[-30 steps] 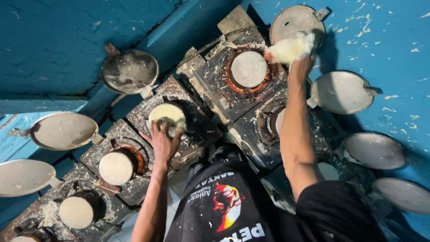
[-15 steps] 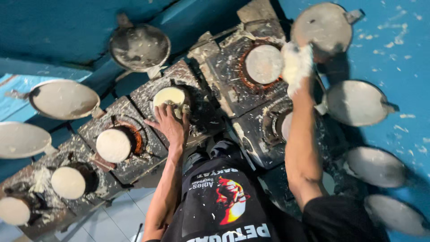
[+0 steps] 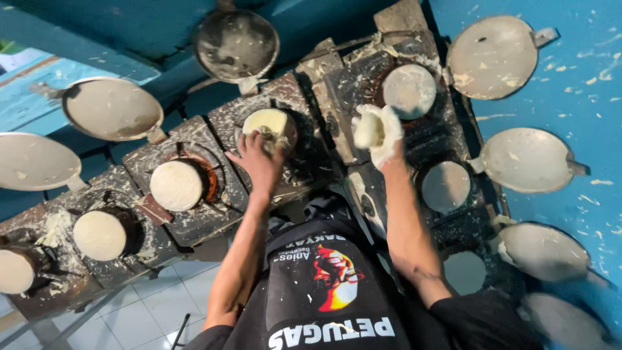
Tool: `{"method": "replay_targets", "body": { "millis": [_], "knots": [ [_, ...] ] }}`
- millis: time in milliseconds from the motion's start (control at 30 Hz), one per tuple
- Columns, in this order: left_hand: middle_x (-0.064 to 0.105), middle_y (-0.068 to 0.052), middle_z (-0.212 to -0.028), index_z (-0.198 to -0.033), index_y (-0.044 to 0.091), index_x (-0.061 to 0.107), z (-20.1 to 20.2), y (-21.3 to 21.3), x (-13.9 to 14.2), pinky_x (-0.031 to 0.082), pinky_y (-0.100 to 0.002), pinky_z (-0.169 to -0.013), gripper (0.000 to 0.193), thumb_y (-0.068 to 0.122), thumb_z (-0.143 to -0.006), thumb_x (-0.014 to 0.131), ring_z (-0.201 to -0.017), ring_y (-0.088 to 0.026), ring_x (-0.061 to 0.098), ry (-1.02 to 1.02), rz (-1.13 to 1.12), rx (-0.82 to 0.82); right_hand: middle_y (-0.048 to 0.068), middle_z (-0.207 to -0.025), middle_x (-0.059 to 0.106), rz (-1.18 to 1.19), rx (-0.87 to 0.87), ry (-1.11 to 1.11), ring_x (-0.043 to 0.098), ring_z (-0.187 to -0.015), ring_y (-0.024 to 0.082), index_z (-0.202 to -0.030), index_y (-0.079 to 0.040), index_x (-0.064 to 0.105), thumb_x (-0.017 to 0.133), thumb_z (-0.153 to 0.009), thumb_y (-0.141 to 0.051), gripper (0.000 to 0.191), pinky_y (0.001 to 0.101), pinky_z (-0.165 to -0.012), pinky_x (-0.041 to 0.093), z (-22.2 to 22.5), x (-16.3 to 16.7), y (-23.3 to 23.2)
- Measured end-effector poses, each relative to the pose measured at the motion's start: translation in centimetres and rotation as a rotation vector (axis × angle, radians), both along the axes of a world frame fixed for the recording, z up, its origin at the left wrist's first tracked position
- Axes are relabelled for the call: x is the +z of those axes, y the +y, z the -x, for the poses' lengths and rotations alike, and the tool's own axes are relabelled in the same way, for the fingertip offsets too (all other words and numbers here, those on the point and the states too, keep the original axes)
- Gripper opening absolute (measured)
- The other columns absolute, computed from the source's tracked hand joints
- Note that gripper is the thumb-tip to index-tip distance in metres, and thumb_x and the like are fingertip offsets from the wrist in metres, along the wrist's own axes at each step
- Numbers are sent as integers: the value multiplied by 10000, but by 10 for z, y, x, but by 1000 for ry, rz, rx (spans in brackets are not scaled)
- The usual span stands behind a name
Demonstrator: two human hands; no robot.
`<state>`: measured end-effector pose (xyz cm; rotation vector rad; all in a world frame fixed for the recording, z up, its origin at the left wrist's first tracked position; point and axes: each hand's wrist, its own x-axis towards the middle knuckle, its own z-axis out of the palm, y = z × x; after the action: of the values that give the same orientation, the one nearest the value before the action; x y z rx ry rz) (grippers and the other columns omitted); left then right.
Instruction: The person cooks round rice-flour cakes on a row of gas-fired molds, wiping the molds with a cloth, ladling batter from a large basin, and flipping the cakes as they bake. Finished cakes are placed into a woven basket, and the person occasionally stirs the batter in the basin.
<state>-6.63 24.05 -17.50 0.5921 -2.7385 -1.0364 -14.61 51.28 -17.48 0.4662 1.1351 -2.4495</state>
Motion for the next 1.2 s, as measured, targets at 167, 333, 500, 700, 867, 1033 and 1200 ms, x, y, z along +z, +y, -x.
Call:
{"method": "replay_targets", "body": {
  "millis": [167, 333, 500, 700, 867, 1033, 1200],
  "knots": [
    [744, -98, -1100, -1187, -34, 688, -16, -115, 34, 549, -306, -946, 268, 101, -960, 730, -1006, -166, 698, 191, -1112, 33, 116, -1245, 721, 61, 63, -108, 691, -1155, 268, -1289, -17, 653, 454, -1037, -401, 500, 398, -988, 589, -18, 9, -45],
    [718, -25, -1118, -1232, 33, 645, -67, -221, 96, 525, -296, -833, 365, 48, -872, 707, -1004, -104, 672, 2, -879, -137, 148, -1211, 721, -471, 204, 238, 681, -1127, 314, -1244, -55, 692, 524, -1041, -281, 347, 436, -963, 555, -19, -14, -107],
    [650, -185, -1244, -1125, -5, 663, -115, -270, 76, 489, -411, -1013, 378, 94, -786, 799, -1179, -355, 607, -65, -166, -504, 140, -1283, 708, -1336, 708, 1753, 621, -1300, 356, -1228, -88, 720, 565, -1016, -143, 268, 518, -1241, 435, -11, -18, -217],
    [506, -216, -1412, -1094, 2, 658, -166, -299, 16, 454, -453, -1089, 409, 44, -702, 765, -1302, -416, 502, -115, 91, -600, 205, -1564, 441, -1672, 555, 1138, 335, -1433, 493, -1388, -111, 664, 544, -1041, -353, 440, 642, -1171, 169, -62, 4, -297],
    [479, -198, -1484, -1123, 23, 641, -177, -315, 5, 448, -429, -1119, 389, -11, -741, 712, -1335, -390, 504, -114, 185, -634, 183, -1627, 310, -1728, 787, 912, 285, -1471, 479, -1487, -206, 542, 501, -977, -310, 522, 655, -1192, 155, -79, 9, -289],
    [465, -200, -1516, -1165, 48, 625, -178, -315, 16, 438, -447, -1148, 425, 9, -750, 712, -1383, -399, 481, -104, 151, -641, 230, -1679, 225, -1776, 858, 498, 269, -1502, 453, -1613, -215, 349, 499, -910, -247, 719, 577, -1228, 203, -39, -2, -282],
    [486, -205, -1457, -1293, 85, 641, -171, -312, 24, 354, -582, -1078, 594, 272, -747, 777, -1356, -413, 456, -273, 88, -620, 244, -1660, 120, -1922, 989, 809, 107, -1539, 468, -1596, -125, 306, 464, -1064, -450, 643, 633, -1210, 27, -61, -8, -305]
  ]
}}
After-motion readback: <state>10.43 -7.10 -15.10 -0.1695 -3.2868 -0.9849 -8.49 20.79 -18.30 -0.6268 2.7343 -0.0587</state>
